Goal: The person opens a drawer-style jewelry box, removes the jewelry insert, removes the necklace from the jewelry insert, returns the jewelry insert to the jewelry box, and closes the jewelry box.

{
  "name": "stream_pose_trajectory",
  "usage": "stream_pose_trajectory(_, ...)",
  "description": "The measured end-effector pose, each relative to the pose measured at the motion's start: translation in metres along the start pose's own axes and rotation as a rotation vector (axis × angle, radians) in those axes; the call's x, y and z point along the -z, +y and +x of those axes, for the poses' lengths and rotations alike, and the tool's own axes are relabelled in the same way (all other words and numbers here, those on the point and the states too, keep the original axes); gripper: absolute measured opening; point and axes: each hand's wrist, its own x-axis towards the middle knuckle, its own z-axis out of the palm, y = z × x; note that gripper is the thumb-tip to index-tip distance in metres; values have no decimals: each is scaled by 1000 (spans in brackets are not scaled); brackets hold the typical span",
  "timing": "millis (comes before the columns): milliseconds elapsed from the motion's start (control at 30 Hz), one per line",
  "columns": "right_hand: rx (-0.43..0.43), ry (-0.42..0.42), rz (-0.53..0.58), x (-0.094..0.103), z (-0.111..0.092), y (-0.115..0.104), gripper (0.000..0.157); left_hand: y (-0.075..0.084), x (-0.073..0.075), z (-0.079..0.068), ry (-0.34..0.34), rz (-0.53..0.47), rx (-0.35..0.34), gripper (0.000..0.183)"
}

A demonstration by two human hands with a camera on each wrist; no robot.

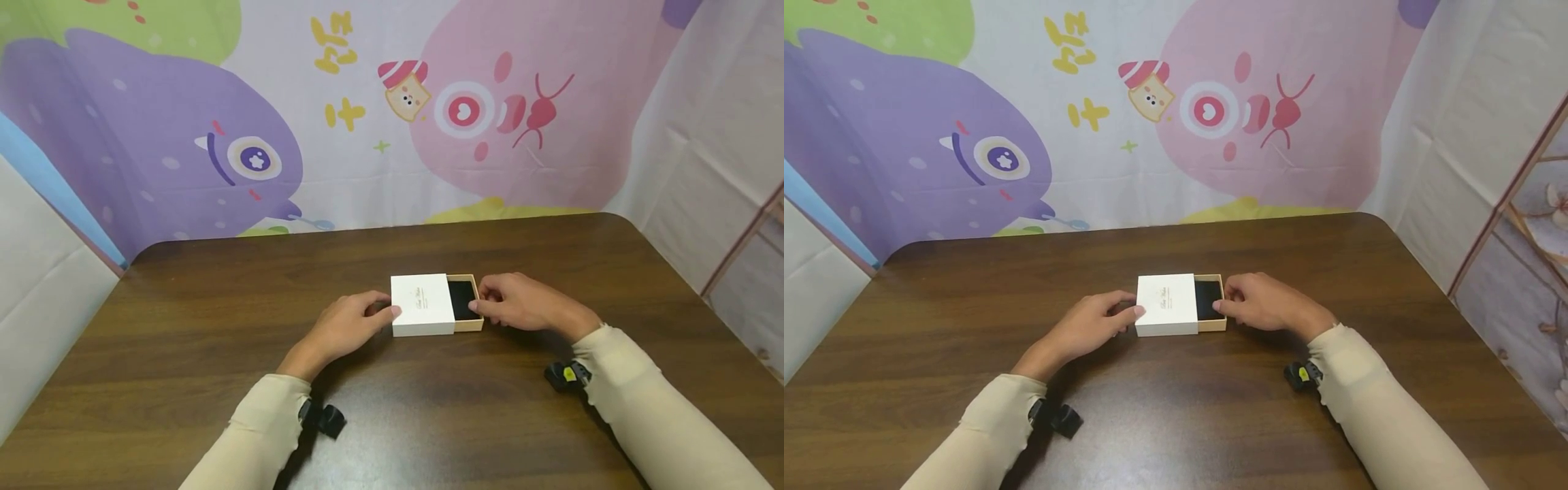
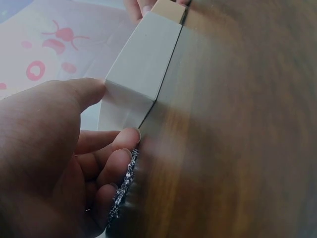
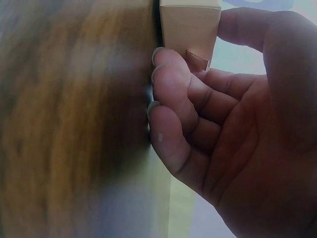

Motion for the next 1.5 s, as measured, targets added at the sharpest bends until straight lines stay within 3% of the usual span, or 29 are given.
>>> stream_pose_trajectory(1500, 32, -4, -5, 0, 0, 0, 30, 2, 0, 0, 0, -7, 18, 49)
